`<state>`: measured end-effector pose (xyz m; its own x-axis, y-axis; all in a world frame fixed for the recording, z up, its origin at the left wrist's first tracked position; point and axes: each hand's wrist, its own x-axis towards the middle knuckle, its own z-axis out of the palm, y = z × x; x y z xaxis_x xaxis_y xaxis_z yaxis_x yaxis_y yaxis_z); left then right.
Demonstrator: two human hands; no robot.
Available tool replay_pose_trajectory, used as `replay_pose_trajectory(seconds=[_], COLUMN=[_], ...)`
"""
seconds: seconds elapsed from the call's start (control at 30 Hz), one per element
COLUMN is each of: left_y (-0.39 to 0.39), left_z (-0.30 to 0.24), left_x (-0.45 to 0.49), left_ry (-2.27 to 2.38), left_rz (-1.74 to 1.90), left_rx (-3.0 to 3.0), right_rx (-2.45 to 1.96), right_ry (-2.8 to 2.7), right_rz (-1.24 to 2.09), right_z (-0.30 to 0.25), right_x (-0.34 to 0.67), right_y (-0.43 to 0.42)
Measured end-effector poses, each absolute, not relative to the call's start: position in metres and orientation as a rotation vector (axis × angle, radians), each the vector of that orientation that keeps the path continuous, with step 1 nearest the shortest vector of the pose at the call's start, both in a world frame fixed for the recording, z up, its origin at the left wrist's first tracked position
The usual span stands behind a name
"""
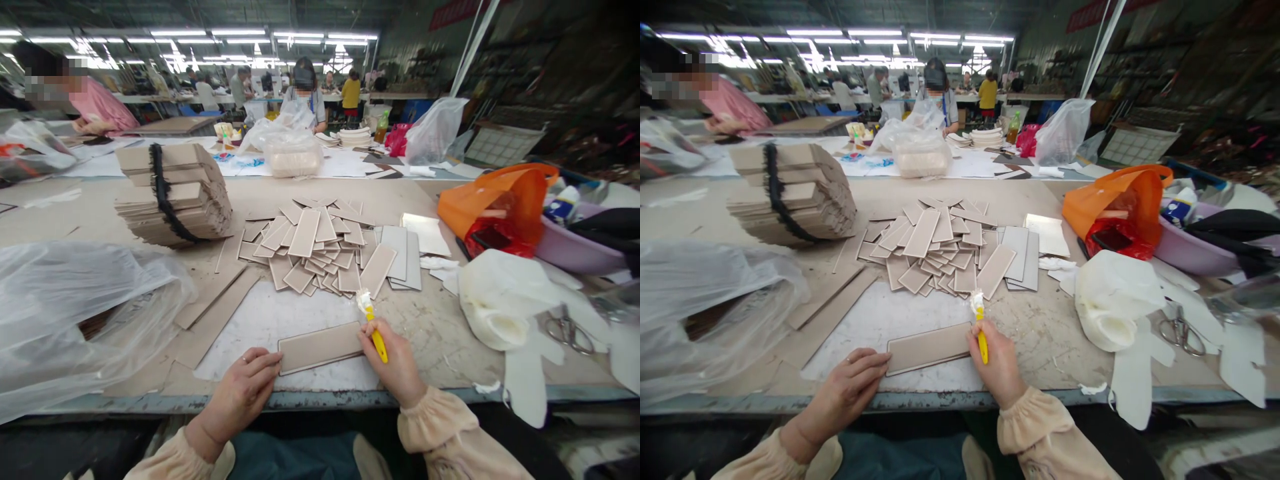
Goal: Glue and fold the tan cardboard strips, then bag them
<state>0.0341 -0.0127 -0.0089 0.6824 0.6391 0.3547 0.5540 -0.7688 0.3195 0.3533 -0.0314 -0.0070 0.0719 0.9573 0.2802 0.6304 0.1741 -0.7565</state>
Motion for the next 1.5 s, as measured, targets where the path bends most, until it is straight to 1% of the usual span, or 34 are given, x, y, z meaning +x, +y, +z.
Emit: replay_pose_trajectory(seconds=[0.83, 1.0, 1.07, 1.17, 1.33, 1.5], left_y=[-0.008, -0.008, -0.007, -0.006, -0.003, -0.001], left_z=[-0.009, -0.009, -0.009, -0.010, -0.017, -0.022], left_x=[0.038, 0.038, 0.038, 0.038, 0.034, 0.031], left_ry=[0.946, 0.946, 0.931, 0.912, 0.876, 0.892], left_rz=[0.721, 0.743, 0.752, 0.778, 0.806, 0.740], left_rx=[2.764, 2.777, 2.797, 2.828, 2.854, 2.877], right_rx=[-1.637, -1.749, -1.727, -1.525, -1.155, -1.186], right_ry=[-1.869, -1.965, -1.983, -2.026, -2.141, -2.210], right_rz=[0.316, 0.118, 0.076, 0.139, 0.382, 0.536], right_z=[-0.008, -0.001, 0.001, 0.003, -0.003, -0.016], right_x=[0.349, 0.348, 0.346, 0.337, 0.302, 0.280], right_y=[-0.033, -0.036, -0.038, -0.042, -0.046, -0.047])
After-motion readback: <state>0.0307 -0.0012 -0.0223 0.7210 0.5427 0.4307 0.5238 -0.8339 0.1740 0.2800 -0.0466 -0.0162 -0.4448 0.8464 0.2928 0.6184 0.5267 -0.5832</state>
